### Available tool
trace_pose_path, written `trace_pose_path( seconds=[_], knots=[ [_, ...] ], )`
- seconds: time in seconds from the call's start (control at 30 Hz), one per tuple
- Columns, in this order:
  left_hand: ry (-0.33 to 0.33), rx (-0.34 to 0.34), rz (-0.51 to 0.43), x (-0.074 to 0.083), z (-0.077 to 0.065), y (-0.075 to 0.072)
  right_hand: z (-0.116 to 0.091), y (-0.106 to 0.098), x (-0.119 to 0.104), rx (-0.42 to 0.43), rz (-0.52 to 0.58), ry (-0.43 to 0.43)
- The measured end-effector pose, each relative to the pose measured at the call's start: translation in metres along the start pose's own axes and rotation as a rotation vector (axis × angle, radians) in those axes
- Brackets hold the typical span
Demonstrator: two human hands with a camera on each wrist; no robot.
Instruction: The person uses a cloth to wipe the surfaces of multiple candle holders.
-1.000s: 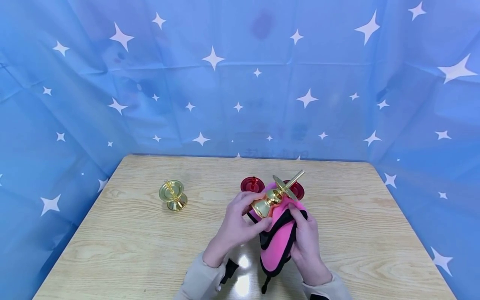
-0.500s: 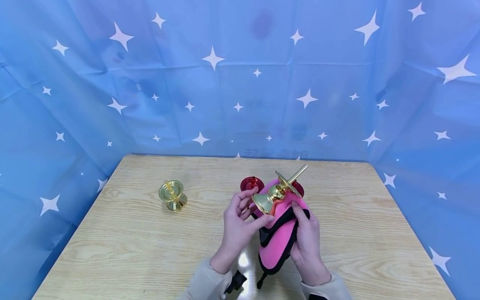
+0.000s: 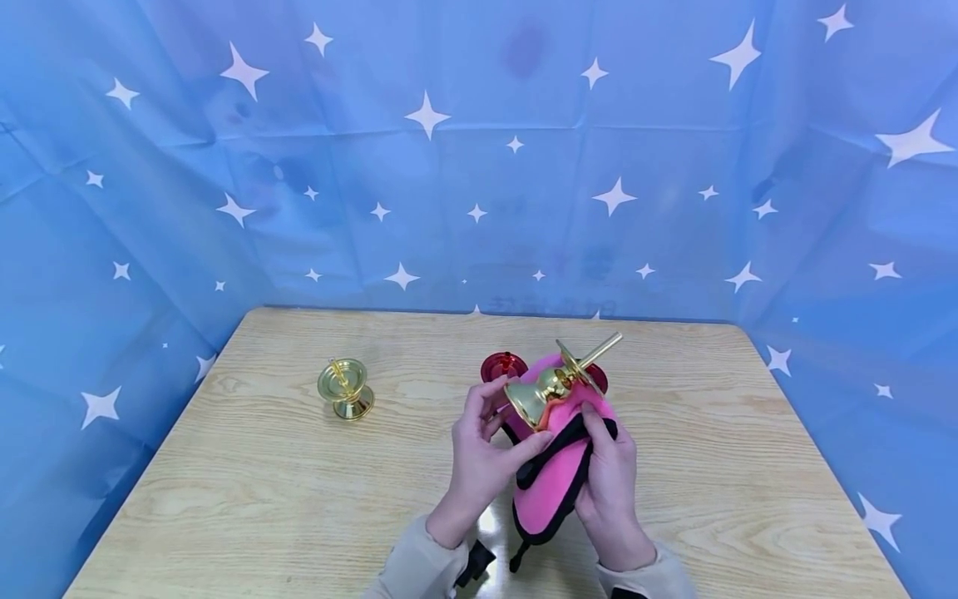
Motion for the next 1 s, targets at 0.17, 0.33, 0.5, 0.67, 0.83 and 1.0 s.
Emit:
trace_pose_path(
  seconds=[0.17,0.33,0.5,0.67,0.83,1.0],
  knots=[
    [0.072,0.061,0.072,0.005,0.002,-0.005,-0.006,0.002,-0.008,-0.064,-0.123,-0.188],
    [0.102,0.082,0.103,0.008,0.002,-0.008,-0.025,0.016,-0.028,-0.218,-0.35,-0.556],
    [0.118,0.089,0.099,0.007,0.003,-0.011,-0.052,0.04,-0.043,-0.399,-0.565,-0.935],
    [0.121,0.058,0.047,0.006,0.004,-0.011,-0.076,0.068,-0.05,-0.629,-0.571,-1.183],
    [0.032,0.01,-0.09,0.0,0.006,-0.009,-0.088,0.082,-0.053,-0.751,-0.538,-1.246],
    [-0.044,-0.027,-0.236,-0.005,0.006,-0.008,-0.072,0.064,-0.053,-0.664,-0.531,-1.162]
  ],
)
Point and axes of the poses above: each hand's wrist, its own z-axis towards the middle knuckle, its own y-axis out of the palm, x = y × z, the point moved 10 cm from there along z, towards the middle knuckle, and after that the axes turned 13 degrees about z, right-handed, at the moved point
